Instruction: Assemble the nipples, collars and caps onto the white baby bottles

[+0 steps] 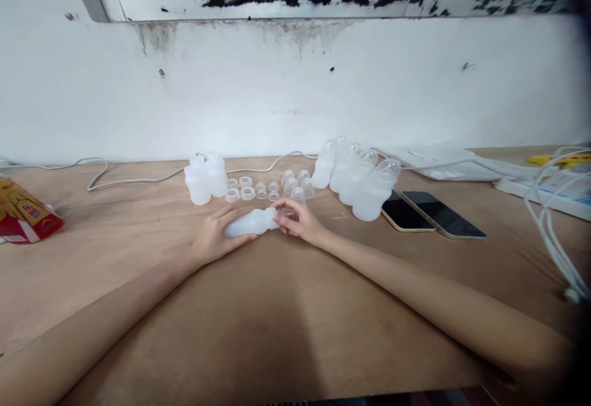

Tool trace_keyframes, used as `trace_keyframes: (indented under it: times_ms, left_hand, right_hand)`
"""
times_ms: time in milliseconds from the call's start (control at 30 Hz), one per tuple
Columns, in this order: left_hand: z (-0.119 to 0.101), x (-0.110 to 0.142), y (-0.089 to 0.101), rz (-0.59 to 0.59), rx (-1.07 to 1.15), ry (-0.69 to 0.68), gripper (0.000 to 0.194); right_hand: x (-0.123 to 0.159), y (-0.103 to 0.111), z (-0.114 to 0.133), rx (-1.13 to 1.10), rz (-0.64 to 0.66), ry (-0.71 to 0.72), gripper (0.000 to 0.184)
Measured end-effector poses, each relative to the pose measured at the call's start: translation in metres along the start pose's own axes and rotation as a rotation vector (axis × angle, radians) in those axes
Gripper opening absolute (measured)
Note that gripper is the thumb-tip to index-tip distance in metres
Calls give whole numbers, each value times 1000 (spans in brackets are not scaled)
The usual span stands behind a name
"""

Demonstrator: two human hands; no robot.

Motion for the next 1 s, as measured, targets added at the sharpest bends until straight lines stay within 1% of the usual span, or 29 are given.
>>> trace_keyframes:
  times_ms: [67,133,200,267,300,367,400,467,567,633,667,733,800,867,900,933,1000]
  left_hand:
    - [0,1,-1,-4,-2,-27,45]
    - [0,0,-1,-8,-1,-40,45]
    - [0,0,-1,-8,5,-33,45]
    - [-1,-1,0,-10,11,-13,45]
    - [-1,-1,1,-15,12,1,46]
    - [-1,-2,2,-20,13,19,46]
    - [-1,-2,2,-20,14,22,46]
    - [-1,-1,2,-10,13,14,46]
    - [0,0,0,-15,8,-27,45]
    - [0,0,-1,-24,7,-54,45]
    - [0,0,-1,-24,7,-59,45]
    - [0,0,-1,-17,10,-46,46]
    - [0,-1,-1,-9,14,-21,47]
    - [0,-1,0,-7,18,-1,47]
    - [0,-1,0,-4,21,2,47]
    - [0,-1,0,0,25,-1,47]
    - [1,0,0,3,33,-19,47]
  right_hand:
    - [-2,-1,-5,-5,-4,-101,29]
    - [-2,-2,-6,30,7,-143,36]
    - [0,-2,-3,75,-25,-77,35]
    - [3,-2,3,102,-41,44,28]
    - [4,-1,5,109,-29,97,28]
    - [5,-2,8,128,17,153,36]
    - [5,-2,8,140,29,156,37]
    - [4,-2,5,147,5,118,34]
    - [1,-2,-2,128,-28,-15,28]
    - [-1,-2,-5,124,-11,-81,34]
    - [-1,-2,-5,127,-5,-86,38]
    - [0,-2,-2,123,-4,-38,37]
    - [2,-2,4,111,4,56,34]
    - [3,-2,8,118,34,132,41]
    - [4,-2,8,135,41,152,41]
    - [4,-3,8,155,37,154,38]
    - [3,-3,4,184,13,102,28]
Point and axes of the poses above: each hand's wrist, its own x-axis away from the middle knuckle, its own y-axis out of the back of the hand, z = x × y, the point moved 1 cm from there along -x, towards the middle knuckle, and after that the axes turned 8 degrees about -x, right-handed, at the moved point
